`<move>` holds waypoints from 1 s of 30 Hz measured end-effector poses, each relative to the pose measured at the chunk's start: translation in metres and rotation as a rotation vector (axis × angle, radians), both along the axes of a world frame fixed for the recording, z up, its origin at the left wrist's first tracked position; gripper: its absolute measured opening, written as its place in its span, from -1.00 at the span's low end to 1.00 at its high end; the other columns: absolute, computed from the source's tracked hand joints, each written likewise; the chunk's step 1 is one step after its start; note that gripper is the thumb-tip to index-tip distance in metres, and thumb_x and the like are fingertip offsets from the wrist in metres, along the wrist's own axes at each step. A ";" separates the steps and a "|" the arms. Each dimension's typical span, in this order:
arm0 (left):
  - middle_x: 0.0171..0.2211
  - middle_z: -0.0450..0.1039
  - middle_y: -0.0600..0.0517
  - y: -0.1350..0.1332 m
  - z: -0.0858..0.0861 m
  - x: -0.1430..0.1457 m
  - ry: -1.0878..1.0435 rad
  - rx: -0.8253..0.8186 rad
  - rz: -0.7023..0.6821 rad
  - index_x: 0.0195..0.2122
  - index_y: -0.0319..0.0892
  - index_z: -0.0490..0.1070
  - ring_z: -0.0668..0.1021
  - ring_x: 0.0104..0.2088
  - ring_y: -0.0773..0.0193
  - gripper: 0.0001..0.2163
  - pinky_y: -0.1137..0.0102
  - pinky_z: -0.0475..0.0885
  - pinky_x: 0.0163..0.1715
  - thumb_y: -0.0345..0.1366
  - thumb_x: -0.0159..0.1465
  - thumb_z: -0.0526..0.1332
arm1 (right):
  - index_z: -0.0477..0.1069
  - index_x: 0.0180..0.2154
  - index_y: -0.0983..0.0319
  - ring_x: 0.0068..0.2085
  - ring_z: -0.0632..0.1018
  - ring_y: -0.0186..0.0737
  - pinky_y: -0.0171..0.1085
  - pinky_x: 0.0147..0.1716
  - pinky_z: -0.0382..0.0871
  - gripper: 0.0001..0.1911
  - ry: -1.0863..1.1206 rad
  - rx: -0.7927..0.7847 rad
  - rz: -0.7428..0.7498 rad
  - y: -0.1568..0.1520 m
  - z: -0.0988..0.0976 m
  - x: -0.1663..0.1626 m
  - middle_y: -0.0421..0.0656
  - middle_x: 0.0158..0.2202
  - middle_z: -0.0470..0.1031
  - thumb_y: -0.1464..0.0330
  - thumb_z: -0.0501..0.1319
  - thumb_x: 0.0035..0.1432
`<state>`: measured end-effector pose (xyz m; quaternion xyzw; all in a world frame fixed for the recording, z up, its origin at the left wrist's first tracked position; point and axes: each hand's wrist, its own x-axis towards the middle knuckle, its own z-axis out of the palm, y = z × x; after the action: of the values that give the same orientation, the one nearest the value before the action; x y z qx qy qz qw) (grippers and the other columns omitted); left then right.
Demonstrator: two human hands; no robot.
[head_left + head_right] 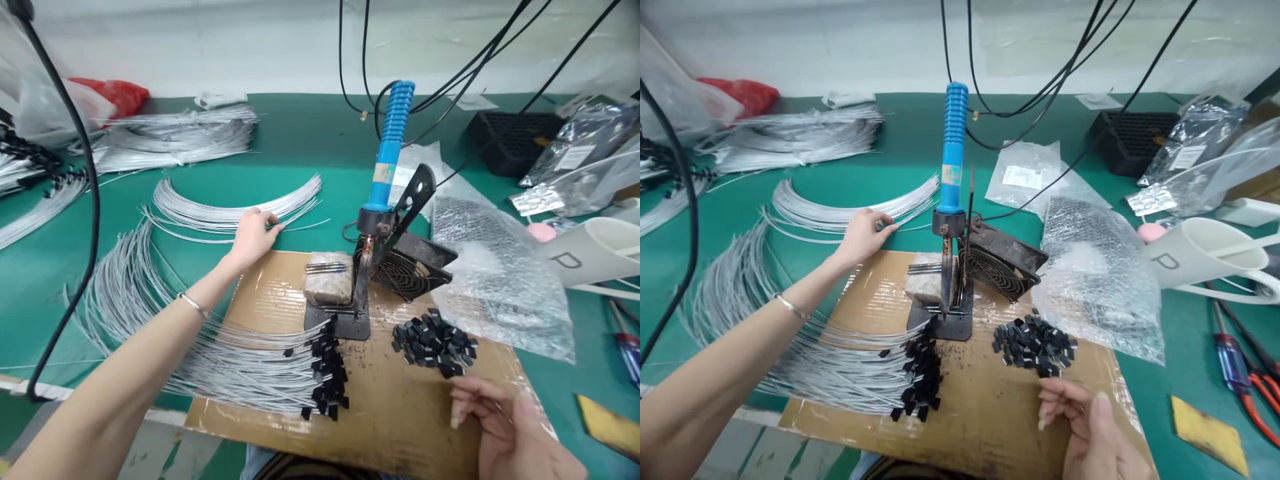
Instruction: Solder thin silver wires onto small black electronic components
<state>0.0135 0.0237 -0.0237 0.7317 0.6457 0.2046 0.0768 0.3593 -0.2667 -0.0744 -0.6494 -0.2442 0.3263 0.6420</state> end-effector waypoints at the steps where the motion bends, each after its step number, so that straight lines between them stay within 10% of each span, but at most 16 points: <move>1: 0.17 0.49 -0.14 0.008 -0.003 0.000 -0.019 -0.012 0.014 0.20 -0.17 0.44 0.61 0.04 0.05 -0.65 0.05 0.59 0.02 -0.17 0.44 0.30 | 0.67 -0.44 0.29 -0.58 0.56 -0.16 -0.21 -0.63 0.48 -0.45 0.009 0.001 -0.004 0.000 0.000 -0.001 0.00 -0.49 0.65 -0.07 0.33 0.22; 10: 0.14 0.51 -0.13 -0.001 0.008 -0.002 -0.290 -0.004 0.047 0.18 -0.18 0.45 0.62 0.02 0.06 -0.66 0.06 0.60 0.00 -0.17 0.44 0.30 | 0.67 -0.46 0.31 -0.55 0.57 -0.19 -0.28 -0.64 0.48 -0.41 -0.006 -0.020 -0.023 0.006 0.008 -0.006 0.01 -0.48 0.65 -0.14 0.41 0.11; 18: -0.49 0.57 0.05 -0.035 0.032 -0.013 -0.537 0.030 -0.022 -0.26 -0.18 0.47 0.61 -0.46 0.26 -0.89 0.35 0.50 -0.34 -0.26 0.35 0.31 | 0.66 -0.40 0.34 -0.50 0.58 -0.21 -0.30 -0.58 0.49 -0.41 -0.027 -0.034 -0.017 0.002 0.006 -0.008 0.01 -0.43 0.67 -0.11 0.41 0.15; 25: -0.24 0.67 -0.08 -0.040 0.026 -0.014 -0.527 0.135 0.021 -0.29 -0.16 0.47 0.67 -0.21 0.14 -0.86 0.29 0.48 -0.13 -0.21 0.28 0.30 | 0.64 -0.31 0.37 -0.45 0.59 -0.17 -0.23 -0.46 0.49 -0.42 -0.144 -0.125 0.044 -0.008 -0.008 0.000 0.03 -0.37 0.67 -0.08 0.30 0.30; 30: -0.39 0.61 -0.01 -0.039 0.030 -0.010 -0.554 0.102 0.027 -0.27 -0.16 0.47 0.57 -0.46 0.25 -0.85 0.36 0.42 -0.38 -0.19 0.28 0.27 | 0.66 -0.31 0.36 -0.46 0.62 -0.14 -0.24 -0.51 0.51 -0.41 -0.165 -0.096 0.070 -0.008 -0.011 0.005 0.04 -0.37 0.68 -0.09 0.30 0.28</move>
<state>0.0030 -0.0153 0.0060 0.6422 0.5985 0.4300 0.2109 0.3638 -0.2747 -0.0854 -0.6950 -0.3027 0.3054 0.5762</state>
